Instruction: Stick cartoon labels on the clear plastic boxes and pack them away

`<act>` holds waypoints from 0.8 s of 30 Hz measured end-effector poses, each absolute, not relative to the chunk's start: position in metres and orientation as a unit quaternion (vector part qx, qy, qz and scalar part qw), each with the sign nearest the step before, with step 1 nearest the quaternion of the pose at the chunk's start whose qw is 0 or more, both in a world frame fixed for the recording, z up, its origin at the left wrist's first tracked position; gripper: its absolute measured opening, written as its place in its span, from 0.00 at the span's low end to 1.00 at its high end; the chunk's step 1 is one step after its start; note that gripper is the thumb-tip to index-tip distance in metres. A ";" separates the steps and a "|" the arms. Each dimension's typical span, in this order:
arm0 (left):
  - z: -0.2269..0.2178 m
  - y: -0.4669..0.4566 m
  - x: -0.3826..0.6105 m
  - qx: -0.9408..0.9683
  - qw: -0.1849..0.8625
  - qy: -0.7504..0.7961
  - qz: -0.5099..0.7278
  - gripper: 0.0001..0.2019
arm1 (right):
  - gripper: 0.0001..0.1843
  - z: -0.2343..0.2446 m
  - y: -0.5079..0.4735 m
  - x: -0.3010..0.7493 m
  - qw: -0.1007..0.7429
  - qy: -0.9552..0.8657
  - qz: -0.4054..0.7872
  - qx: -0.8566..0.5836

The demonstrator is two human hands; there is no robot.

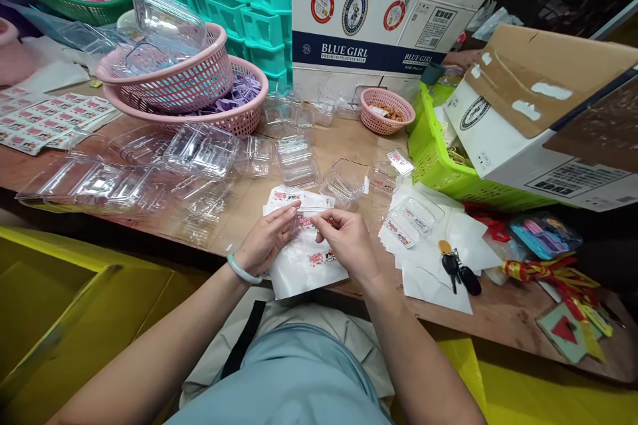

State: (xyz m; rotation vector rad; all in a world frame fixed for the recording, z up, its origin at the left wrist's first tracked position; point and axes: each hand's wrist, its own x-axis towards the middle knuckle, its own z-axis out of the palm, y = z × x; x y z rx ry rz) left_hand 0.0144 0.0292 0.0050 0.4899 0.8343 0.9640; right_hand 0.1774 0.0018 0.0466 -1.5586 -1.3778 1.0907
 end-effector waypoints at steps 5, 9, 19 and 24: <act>0.007 0.029 0.015 0.232 0.774 0.386 0.444 0.27 | 0.18 0.043 0.003 0.177 0.376 -0.551 0.404 -0.626; 0.009 0.027 0.014 0.239 0.770 0.394 0.442 0.26 | 0.18 0.043 0.004 0.176 0.360 -0.573 0.365 -0.640; -0.002 0.025 0.018 0.321 0.713 0.442 0.440 0.32 | 0.17 0.033 -0.007 0.172 0.331 -0.641 0.052 -0.691; 0.010 0.018 0.020 0.346 0.703 0.436 0.443 0.31 | 0.57 0.025 -0.009 0.191 0.435 -0.550 0.152 -0.697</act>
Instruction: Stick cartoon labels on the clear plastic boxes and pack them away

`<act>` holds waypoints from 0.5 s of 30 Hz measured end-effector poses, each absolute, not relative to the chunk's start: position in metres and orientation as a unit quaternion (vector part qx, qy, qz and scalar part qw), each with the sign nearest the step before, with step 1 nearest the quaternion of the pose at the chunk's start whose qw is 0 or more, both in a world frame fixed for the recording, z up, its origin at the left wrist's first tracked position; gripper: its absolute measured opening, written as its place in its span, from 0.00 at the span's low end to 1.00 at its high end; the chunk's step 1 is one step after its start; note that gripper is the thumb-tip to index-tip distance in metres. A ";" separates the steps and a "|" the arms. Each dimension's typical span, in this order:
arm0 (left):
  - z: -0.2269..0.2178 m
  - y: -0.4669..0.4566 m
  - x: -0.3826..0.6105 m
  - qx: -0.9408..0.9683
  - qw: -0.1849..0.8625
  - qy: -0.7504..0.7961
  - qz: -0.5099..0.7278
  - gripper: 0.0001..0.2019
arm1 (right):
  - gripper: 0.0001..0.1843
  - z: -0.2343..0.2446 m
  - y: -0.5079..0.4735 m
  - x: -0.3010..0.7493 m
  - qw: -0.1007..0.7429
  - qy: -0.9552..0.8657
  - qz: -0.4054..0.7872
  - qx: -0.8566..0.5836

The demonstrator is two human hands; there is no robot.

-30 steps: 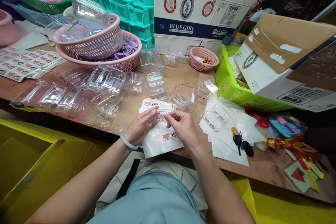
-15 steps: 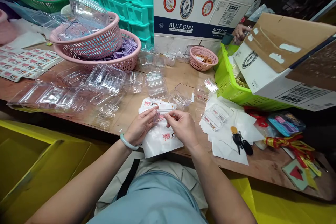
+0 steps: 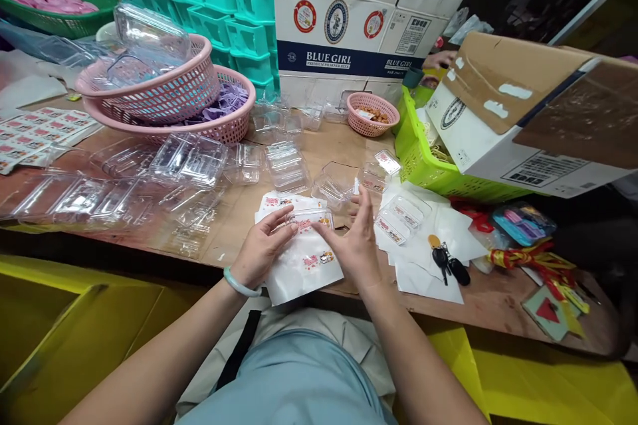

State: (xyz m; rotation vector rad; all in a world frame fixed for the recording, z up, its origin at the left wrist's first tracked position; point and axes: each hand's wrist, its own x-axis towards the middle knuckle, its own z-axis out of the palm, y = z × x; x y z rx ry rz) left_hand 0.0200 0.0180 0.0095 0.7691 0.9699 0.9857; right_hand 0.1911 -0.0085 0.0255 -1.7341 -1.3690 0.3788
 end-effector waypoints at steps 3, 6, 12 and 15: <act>0.015 0.015 0.018 0.387 0.713 0.385 0.441 0.28 | 0.46 0.029 -0.014 0.200 0.430 -0.527 0.378 -0.628; 0.017 0.015 0.020 0.407 0.727 0.354 0.425 0.27 | 0.32 0.037 -0.026 0.215 0.413 -0.501 0.530 -0.545; 0.013 -0.005 0.052 0.511 0.706 0.310 0.380 0.28 | 0.35 0.042 -0.043 0.290 0.433 -0.526 0.326 -0.655; 0.004 -0.012 0.061 0.618 0.617 0.308 0.378 0.27 | 0.39 0.025 -0.029 0.357 0.485 -0.420 0.052 -0.765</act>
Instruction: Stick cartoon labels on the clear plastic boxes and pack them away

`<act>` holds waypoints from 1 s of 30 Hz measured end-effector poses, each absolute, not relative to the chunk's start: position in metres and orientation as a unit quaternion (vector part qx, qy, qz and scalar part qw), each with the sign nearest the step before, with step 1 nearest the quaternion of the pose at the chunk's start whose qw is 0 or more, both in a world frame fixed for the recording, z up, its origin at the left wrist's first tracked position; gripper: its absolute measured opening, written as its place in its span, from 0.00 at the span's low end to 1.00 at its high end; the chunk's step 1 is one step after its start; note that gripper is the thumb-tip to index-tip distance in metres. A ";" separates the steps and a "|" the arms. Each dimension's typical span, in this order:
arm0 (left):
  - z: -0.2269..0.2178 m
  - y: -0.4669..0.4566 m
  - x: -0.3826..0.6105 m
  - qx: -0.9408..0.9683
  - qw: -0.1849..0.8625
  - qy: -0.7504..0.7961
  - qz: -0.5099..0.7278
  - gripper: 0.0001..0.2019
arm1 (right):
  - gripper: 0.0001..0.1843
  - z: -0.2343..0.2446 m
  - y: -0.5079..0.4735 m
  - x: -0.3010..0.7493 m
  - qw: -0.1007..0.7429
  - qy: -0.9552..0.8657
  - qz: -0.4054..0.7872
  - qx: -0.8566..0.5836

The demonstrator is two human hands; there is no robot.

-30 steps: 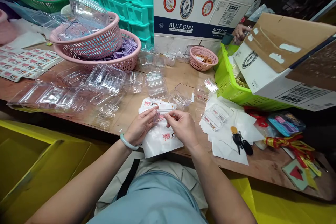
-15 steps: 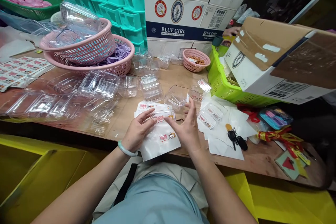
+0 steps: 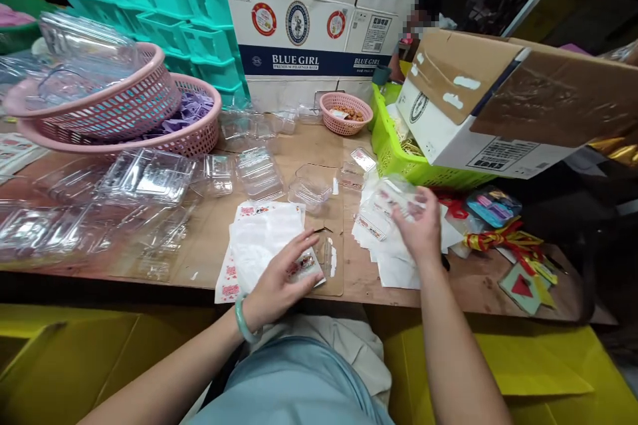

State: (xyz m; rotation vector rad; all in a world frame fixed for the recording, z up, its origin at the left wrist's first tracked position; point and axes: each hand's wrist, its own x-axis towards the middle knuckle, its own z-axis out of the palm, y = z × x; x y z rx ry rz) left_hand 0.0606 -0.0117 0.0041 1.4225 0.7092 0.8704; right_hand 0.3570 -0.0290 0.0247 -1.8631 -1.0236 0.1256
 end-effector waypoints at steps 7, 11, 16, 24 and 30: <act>0.020 0.016 0.011 0.602 0.478 0.447 0.457 0.08 | 0.40 0.008 -0.016 0.381 0.371 -0.459 -0.095 -0.802; 0.028 -0.011 -0.018 0.581 0.661 0.419 0.224 0.17 | 0.43 0.003 -0.052 0.288 0.241 -0.773 0.048 -0.585; -0.001 -0.058 -0.023 0.510 0.779 0.363 0.025 0.22 | 0.21 -0.017 -0.084 0.212 0.230 -0.863 0.038 -0.449; 0.005 -0.074 -0.010 0.197 0.824 0.453 0.279 0.18 | 0.20 -0.007 -0.089 0.200 0.353 -0.846 0.090 -0.390; 0.009 -0.064 0.013 0.210 0.777 0.410 0.429 0.15 | 0.22 0.000 -0.086 0.174 0.407 -0.695 0.194 -0.559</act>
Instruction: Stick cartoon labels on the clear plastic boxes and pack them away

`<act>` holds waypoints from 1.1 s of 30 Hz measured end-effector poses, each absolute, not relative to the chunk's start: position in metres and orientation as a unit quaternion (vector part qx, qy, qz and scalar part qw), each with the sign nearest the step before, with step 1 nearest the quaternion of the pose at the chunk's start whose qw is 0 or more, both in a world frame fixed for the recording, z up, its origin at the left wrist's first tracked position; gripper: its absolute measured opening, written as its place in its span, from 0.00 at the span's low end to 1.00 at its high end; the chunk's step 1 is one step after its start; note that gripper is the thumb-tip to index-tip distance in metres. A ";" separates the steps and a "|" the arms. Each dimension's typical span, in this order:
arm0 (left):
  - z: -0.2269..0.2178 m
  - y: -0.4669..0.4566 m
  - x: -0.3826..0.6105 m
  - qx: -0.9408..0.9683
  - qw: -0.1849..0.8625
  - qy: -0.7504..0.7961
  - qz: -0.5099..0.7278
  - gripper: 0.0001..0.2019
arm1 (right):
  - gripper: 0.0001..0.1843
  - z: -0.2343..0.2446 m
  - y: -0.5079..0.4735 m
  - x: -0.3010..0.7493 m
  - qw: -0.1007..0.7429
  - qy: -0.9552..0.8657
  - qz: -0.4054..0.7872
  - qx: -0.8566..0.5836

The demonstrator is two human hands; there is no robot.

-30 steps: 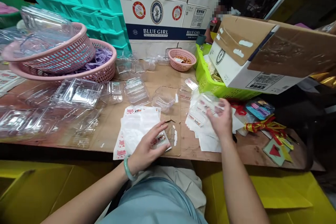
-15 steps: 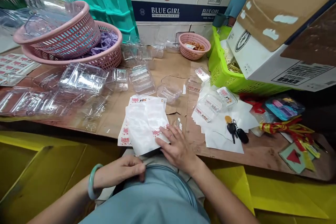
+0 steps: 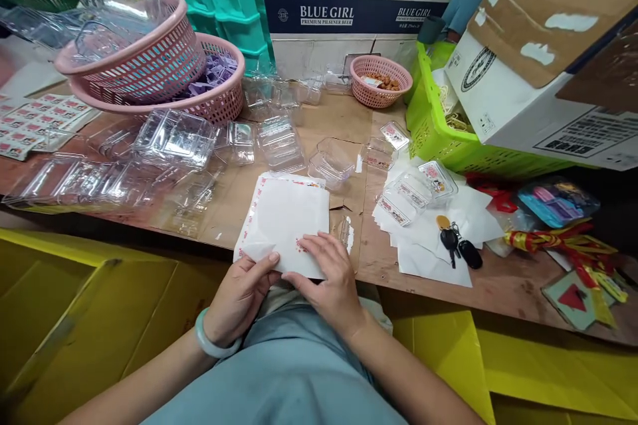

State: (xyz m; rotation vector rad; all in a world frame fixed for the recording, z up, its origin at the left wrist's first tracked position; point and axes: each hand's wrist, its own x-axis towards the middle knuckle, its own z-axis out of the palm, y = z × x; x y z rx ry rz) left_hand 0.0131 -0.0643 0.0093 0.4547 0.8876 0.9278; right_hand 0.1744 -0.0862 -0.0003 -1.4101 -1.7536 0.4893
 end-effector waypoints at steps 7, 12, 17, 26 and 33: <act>0.000 -0.055 0.022 0.336 0.731 0.416 0.424 0.11 | 0.06 -0.002 -0.074 0.163 0.474 -0.587 0.293 -0.588; 0.001 -0.051 0.017 0.405 0.696 0.424 0.416 0.14 | 0.06 -0.001 -0.073 0.167 0.490 -0.515 0.399 -0.579; -0.002 -0.055 0.013 0.358 0.723 0.453 0.379 0.17 | 0.08 -0.001 -0.064 0.169 0.536 -0.341 0.499 -0.590; 0.014 -0.046 -0.062 0.364 0.728 0.553 0.177 0.20 | 0.06 0.009 -0.044 0.206 0.730 -0.266 0.280 -0.564; 0.052 -0.034 -0.030 0.447 0.768 0.379 0.258 0.20 | 0.25 0.026 -0.046 0.189 0.479 -0.726 -0.082 -0.486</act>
